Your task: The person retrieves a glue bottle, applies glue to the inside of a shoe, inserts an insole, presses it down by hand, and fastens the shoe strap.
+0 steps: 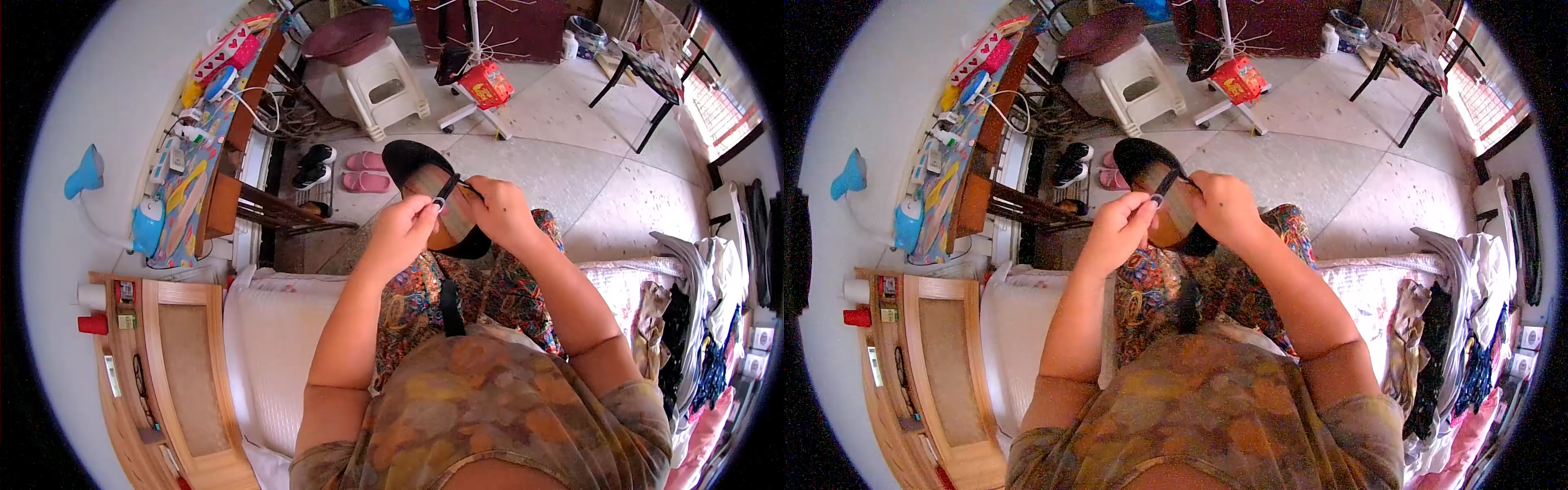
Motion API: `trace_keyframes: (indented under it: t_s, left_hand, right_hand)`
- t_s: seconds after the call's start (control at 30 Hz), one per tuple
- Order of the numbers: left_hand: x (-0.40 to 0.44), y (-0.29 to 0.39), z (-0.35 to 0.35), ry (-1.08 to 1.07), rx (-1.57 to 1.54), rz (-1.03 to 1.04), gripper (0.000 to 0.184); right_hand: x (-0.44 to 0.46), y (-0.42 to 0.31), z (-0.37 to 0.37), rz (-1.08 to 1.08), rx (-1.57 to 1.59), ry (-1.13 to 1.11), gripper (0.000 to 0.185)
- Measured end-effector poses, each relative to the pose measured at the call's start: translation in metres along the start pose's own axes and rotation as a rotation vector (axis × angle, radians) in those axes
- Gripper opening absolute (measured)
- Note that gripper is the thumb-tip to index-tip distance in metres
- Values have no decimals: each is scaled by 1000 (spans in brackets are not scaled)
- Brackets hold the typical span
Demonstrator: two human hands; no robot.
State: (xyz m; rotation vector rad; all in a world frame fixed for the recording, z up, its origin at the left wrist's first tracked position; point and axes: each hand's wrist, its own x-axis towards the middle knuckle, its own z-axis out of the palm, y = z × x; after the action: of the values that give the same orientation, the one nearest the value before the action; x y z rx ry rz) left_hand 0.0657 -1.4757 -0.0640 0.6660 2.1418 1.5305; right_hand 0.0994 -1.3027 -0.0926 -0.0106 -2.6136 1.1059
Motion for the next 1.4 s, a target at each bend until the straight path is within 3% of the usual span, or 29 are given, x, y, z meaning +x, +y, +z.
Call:
trace_keyframes:
  t_s: [0.07, 0.1, 0.3, 0.7, 1.2, 1.4]
  left_hand:
    - [3, -2, -1, 29, 33, -10, 17]
    - [3, -2, -3, -1, -108, -98, 16]
    - [0, 3, -6, -96, -280, -203, 20]
    - [5, -7, -5, -179, -584, -205, 22]
    - [6, -5, -4, -176, -588, -273, 22]
    - [9, -7, 1, -140, -622, -244, 19]
  right_hand:
    - [0, 0, -3, -25, 25, 33, 14]
    - [-1, 1, -4, -23, 24, 34, 14]
    - [-1, 5, -4, -28, 31, 91, 13]
    - [-3, 0, -3, -28, 46, 73, 14]
    - [-4, -3, -2, -79, 48, 73, 11]
    - [-7, -5, 2, -168, -158, 78, 12]
